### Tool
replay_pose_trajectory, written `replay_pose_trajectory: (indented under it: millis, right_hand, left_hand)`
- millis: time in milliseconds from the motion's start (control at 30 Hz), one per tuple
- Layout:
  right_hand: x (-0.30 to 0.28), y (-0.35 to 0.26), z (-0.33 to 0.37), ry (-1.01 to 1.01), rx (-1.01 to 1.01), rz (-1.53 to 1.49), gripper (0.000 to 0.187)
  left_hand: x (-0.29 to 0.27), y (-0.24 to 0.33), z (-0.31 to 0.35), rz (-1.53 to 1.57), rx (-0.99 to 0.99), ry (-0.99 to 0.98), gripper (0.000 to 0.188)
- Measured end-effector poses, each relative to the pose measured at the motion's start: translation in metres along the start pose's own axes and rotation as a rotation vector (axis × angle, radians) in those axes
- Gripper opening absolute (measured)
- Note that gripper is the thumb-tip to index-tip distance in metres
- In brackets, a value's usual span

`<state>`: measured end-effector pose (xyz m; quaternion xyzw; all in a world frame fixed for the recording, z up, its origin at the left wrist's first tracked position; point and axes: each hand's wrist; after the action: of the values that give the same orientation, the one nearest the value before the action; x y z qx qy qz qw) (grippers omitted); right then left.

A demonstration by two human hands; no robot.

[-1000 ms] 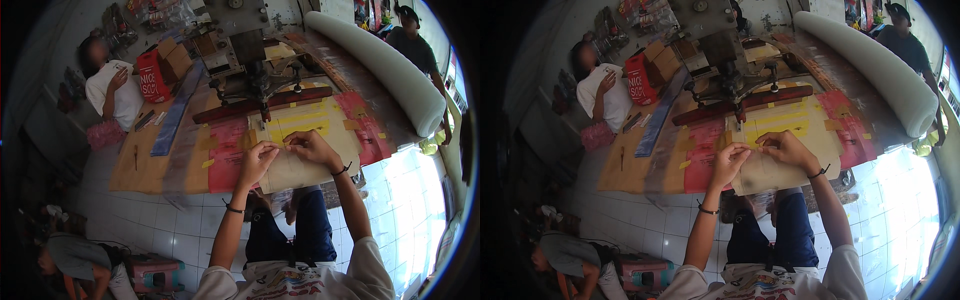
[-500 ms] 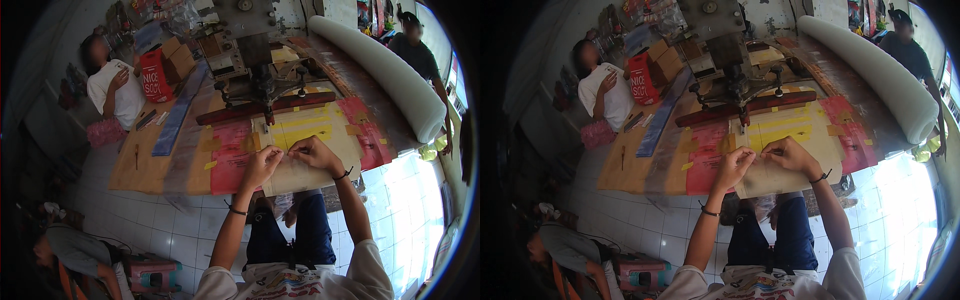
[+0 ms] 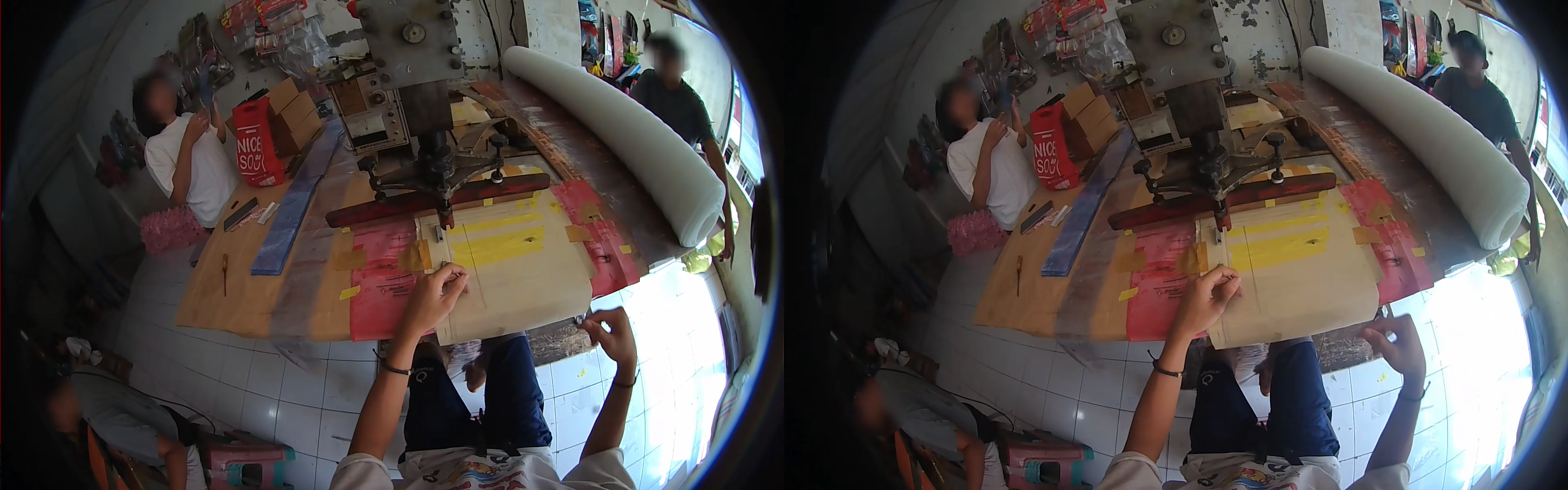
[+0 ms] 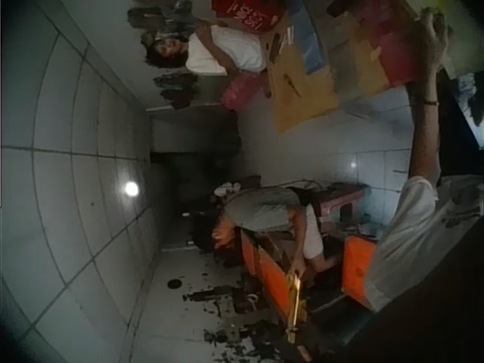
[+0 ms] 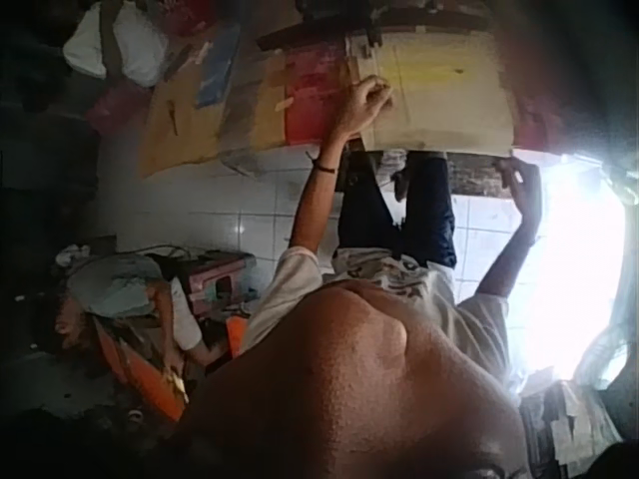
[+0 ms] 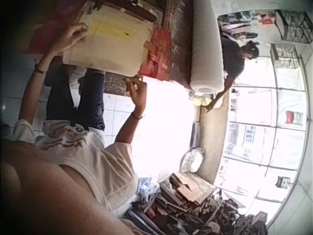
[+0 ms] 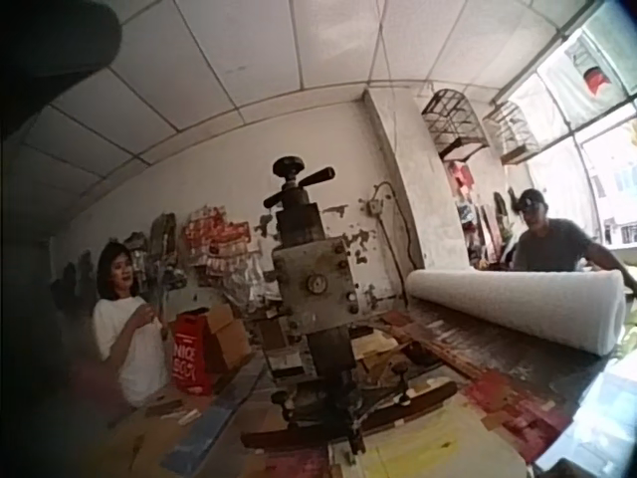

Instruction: The person positions plastic sleeves onto a template on a wooden table and uses a manual press machine to heat-seal them one by one.

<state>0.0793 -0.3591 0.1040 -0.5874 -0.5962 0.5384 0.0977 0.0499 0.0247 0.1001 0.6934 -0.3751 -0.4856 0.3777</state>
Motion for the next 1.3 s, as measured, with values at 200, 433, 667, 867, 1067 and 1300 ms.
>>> replay_pose_trajectory:
  millis: [200,433,667,867,1067,1300]
  right_hand:
    - [0.002,0.223,0.316,-0.427,0.319,0.123,0.039]
    - [0.081,0.229,0.454,-0.379,1.797,-0.432,0.025]
    - [0.095,0.224,0.435,-0.345,1.675,-0.357,0.026]
    - [0.077,0.241,0.315,-0.528,0.743,-0.083,0.03]
    - [0.05,0.016,0.011,0.063,-0.084,-0.427,0.024]
    - [0.108,-0.063,-0.139,0.061,-0.451,0.05,0.021]
  left_hand:
    - [0.008,0.011,-0.007,0.056,-0.009,-0.072,0.022]
    - [0.003,0.008,-0.006,-0.009,-0.044,-0.043,0.019]
    - [0.007,0.009,0.001,-0.058,0.008,0.047,0.018]
    - [0.013,0.004,-0.005,-0.017,-0.035,-0.025,0.018]
    - [0.006,0.005,-0.007,0.074,-0.05,-0.079,0.019]
    - [0.002,0.009,0.0,0.036,-0.126,-0.096,0.021]
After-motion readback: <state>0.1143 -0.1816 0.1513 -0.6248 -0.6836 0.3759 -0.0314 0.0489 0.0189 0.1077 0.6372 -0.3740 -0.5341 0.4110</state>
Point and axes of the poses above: each hand's wrist, its own z-axis away from the middle knuckle, its own x-axis out of the palm, y = z × x, and after that the axes turned 14 degrees about -x, right-handed
